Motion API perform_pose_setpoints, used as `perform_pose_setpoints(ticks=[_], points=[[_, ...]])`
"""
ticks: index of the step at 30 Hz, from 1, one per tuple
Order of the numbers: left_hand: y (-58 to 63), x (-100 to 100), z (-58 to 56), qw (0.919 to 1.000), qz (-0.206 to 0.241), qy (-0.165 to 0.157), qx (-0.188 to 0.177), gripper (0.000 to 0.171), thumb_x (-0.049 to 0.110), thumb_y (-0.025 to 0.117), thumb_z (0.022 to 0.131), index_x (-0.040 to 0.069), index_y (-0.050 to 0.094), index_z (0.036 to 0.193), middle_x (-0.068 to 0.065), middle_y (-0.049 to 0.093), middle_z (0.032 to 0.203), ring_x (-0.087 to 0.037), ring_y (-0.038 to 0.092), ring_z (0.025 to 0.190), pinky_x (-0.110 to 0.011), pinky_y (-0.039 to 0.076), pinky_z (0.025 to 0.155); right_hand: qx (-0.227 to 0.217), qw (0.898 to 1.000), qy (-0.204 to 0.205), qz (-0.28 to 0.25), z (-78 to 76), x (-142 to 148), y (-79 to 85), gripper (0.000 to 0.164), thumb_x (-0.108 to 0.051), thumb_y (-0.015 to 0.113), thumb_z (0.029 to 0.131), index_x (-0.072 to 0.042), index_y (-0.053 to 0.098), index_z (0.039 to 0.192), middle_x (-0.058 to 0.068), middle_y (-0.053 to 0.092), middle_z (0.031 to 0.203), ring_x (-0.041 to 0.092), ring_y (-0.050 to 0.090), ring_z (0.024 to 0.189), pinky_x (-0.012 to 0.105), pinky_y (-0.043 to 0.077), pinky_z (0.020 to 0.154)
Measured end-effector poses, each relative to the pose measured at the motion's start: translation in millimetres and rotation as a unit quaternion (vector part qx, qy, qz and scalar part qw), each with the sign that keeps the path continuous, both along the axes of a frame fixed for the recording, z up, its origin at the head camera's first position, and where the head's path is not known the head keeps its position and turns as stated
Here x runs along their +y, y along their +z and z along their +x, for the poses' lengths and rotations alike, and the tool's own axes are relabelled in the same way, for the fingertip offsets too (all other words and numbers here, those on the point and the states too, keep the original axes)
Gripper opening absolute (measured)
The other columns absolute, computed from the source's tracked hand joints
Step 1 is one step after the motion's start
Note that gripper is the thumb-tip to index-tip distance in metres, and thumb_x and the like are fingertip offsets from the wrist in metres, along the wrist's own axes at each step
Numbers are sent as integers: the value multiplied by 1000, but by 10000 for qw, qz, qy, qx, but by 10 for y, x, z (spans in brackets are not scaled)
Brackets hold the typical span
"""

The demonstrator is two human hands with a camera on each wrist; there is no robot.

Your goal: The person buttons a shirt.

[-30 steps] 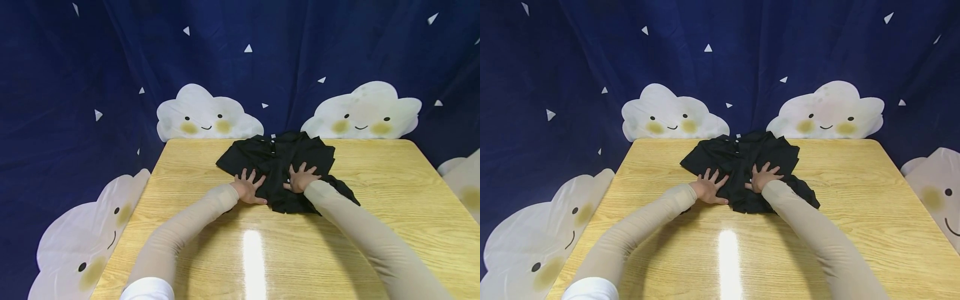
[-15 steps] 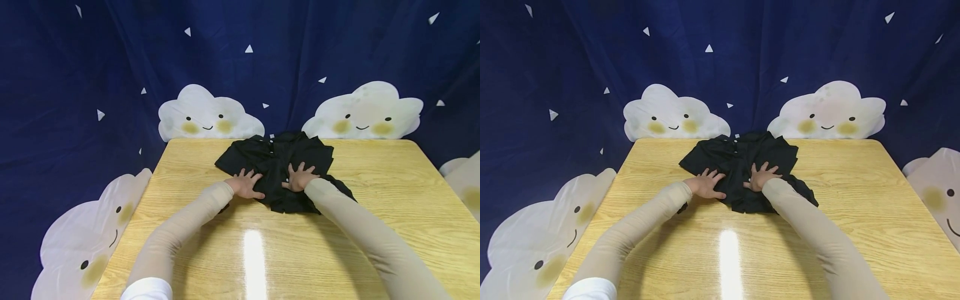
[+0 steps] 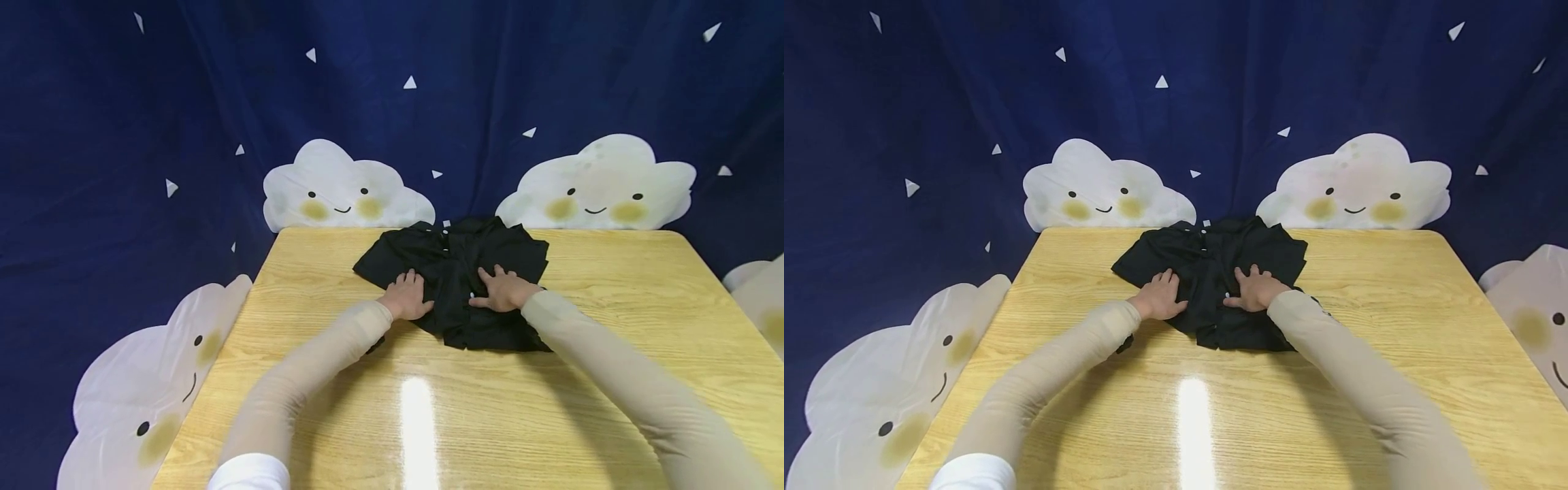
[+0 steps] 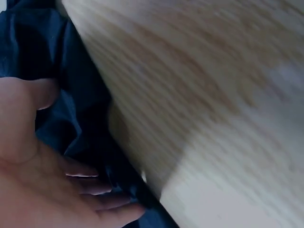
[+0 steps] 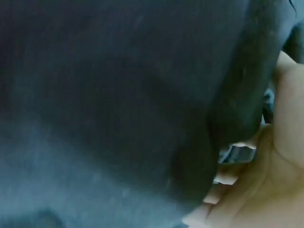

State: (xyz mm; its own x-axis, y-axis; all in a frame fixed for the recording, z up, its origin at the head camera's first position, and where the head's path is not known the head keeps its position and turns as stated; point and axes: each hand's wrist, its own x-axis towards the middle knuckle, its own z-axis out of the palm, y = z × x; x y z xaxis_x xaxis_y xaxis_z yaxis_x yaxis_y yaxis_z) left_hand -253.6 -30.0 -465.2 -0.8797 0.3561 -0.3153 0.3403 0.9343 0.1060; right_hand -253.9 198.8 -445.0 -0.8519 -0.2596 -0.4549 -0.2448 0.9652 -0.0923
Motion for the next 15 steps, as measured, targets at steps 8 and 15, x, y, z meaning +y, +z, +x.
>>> perform_pose_setpoints(ticks=[8,15], points=[[-79,10,-4,9963,-807,-153,-264,90,65,40,90,7,8,151,-13,1,157,-35,6,142,-47,18,110,-22,9997,198,131,33,195,-48,95,-68,46,86,-8,13,151,38,9,147,62,13,128,72,24,93],[-93,-21,21,9947,-963,-287,-216,89,66,36,90,8,9,152,-12,0,157,-35,4,142,-48,18,110,-114,9997,165,118,45,261,-141,98,-72,43,84,-10,10,152,36,5,148,62,11,128,72,26,91]])
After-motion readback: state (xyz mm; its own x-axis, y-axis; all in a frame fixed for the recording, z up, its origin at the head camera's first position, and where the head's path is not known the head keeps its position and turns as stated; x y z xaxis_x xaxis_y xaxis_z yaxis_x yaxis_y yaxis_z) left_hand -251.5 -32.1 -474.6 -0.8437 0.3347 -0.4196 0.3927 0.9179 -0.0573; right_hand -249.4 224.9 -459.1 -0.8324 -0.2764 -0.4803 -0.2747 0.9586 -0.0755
